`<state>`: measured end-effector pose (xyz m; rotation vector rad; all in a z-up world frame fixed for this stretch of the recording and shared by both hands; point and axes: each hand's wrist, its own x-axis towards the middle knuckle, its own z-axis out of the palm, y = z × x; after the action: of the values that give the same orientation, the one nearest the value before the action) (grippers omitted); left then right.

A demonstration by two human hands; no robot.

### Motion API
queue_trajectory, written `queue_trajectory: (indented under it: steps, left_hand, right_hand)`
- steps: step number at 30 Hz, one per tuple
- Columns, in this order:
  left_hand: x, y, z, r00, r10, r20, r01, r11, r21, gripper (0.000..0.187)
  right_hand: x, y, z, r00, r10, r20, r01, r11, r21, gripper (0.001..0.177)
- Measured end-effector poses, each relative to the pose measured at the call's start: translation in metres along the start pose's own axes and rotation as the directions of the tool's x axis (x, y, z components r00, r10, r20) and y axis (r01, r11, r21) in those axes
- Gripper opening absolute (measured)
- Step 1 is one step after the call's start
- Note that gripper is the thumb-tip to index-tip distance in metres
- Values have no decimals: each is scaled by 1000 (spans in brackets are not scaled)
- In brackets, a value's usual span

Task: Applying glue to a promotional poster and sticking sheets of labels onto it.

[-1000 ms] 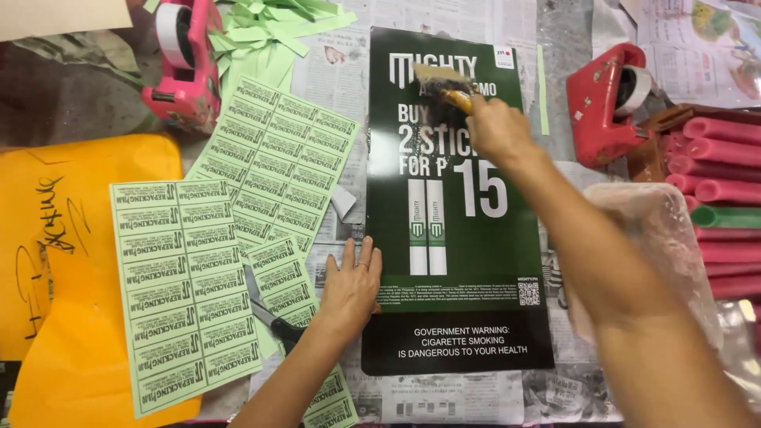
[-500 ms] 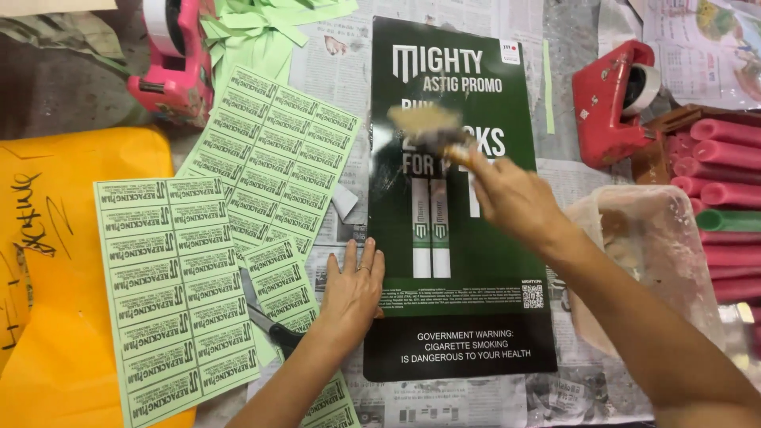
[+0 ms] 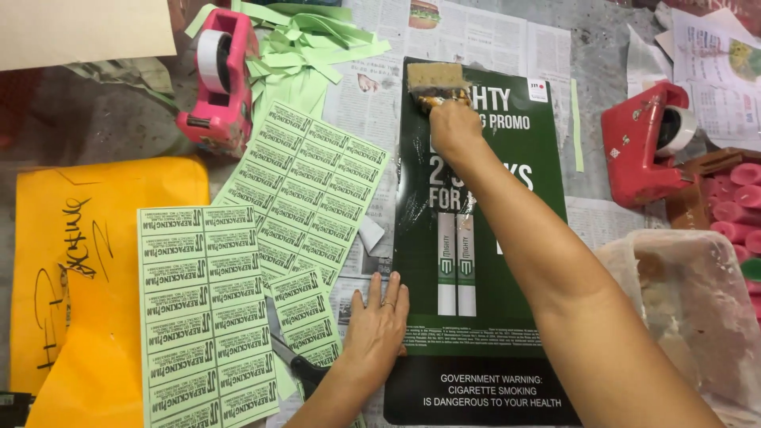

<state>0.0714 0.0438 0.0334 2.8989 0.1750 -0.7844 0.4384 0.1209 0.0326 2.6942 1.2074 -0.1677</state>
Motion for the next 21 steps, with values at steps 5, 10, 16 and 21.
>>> queue_trajectory:
  steps: [5, 10, 16, 21]
  left_hand:
    - [-3, -1, -7, 998, 10, 66, -5, 997, -76, 117]
    - [11, -1, 19, 1000, -8, -28, 7, 999, -44, 124]
    - [12, -1, 23, 999, 0, -48, 0, 1000, 6, 123]
    - [2, 1, -5, 997, -26, 74, 29, 999, -37, 120]
  right_hand:
    - [3, -3, 13, 1000, -17, -12, 17, 1000, -14, 29]
    - [-168, -41, -91, 954, 155, 258, -277, 784, 555, 55]
    - [-250, 25, -14, 944, -22, 331, 2, 998, 63, 65]
    - [-172, 80, -42, 876, 358, 325, -383, 924, 16, 28]
